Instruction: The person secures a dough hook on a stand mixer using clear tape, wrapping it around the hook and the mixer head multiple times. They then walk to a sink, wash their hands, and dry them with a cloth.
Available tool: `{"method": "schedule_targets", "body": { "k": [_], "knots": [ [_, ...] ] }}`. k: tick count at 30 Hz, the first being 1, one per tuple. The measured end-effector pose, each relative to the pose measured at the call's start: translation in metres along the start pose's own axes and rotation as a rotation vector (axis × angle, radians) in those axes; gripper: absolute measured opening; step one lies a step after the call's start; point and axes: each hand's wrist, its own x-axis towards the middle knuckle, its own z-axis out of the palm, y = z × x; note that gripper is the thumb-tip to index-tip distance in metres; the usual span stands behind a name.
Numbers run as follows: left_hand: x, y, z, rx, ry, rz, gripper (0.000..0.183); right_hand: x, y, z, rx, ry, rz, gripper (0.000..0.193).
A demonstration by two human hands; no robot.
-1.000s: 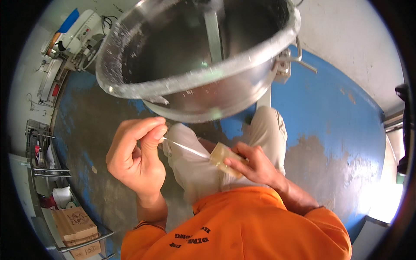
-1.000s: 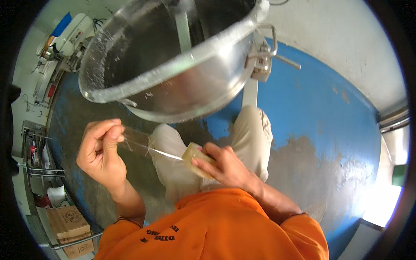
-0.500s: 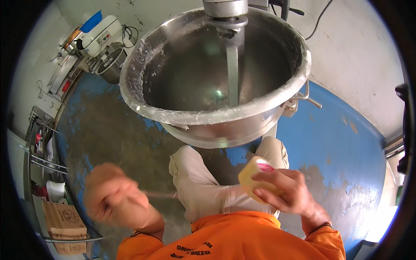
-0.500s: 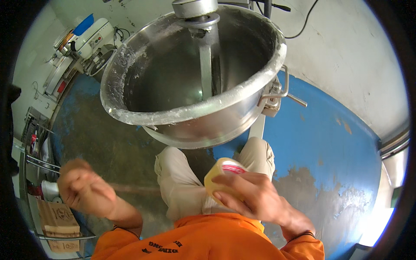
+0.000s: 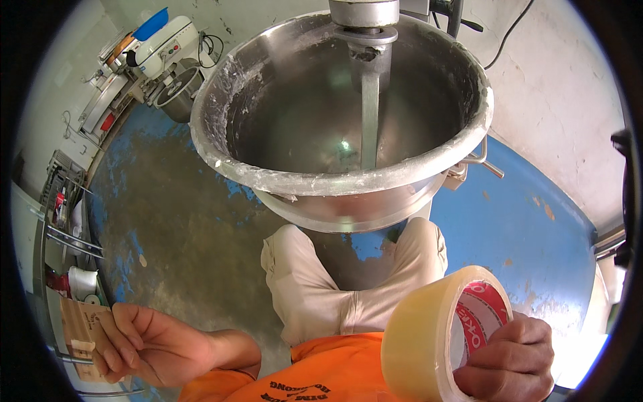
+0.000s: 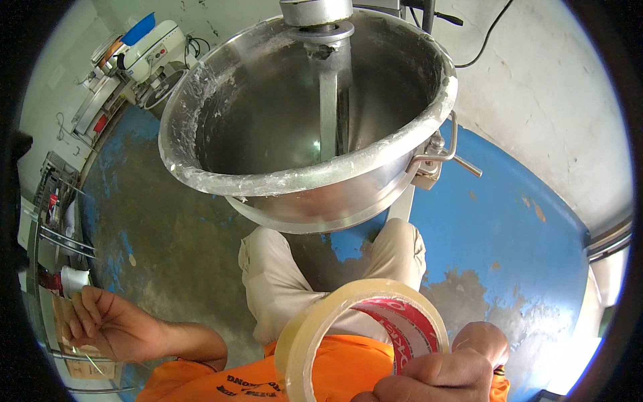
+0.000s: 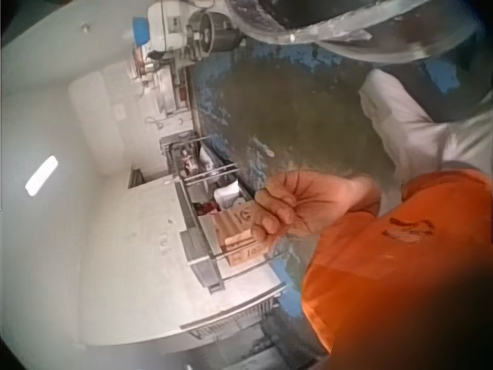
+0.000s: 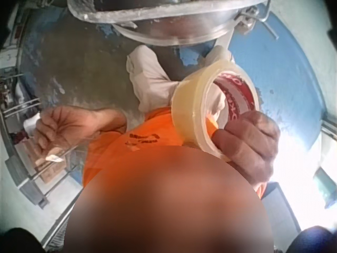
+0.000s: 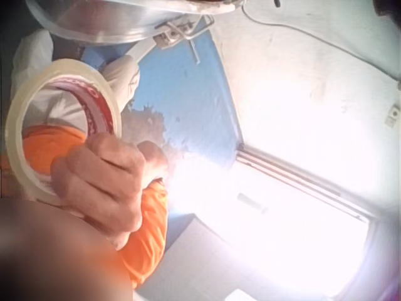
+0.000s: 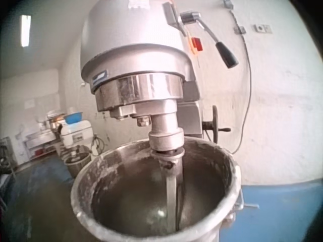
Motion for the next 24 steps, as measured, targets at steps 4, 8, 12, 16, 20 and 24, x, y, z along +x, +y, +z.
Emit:
{"method": "schedule_targets", "body": {
  "k": [4, 8, 12, 16, 20, 24],
  "knots": [
    [-0.001, 0.001, -0.001, -0.014, -0.025, -0.023, 0.017, -0.007, -0.001, -0.002, 0.053, 0.014, -0.018, 0.030],
    [-0.004, -0.002, -0.003, -0.024, -0.004, -0.013, 0.017, -0.017, 0.004, 0.001, 0.093, 0.083, -0.019, 0.025],
    [-0.010, -0.007, -0.008, -0.057, 0.027, -0.109, 0.015, -0.026, 0.015, 0.024, 0.541, 0.114, 0.020, 0.022],
    [-0.004, -0.004, -0.015, -0.021, 0.016, -0.130, 0.013, -0.061, 0.019, 0.053, 0.119, 0.503, 0.580, 0.004],
    [-0.005, -0.003, -0.023, 0.006, 0.007, -0.212, 0.012, -0.145, 0.063, 0.061, -0.124, 0.050, 0.962, 0.014],
    [-0.028, -0.007, -0.024, -0.043, 0.035, -0.384, 0.013, -0.266, 0.127, 0.046, -0.249, 0.042, 1.243, 0.022]
  ]
}}
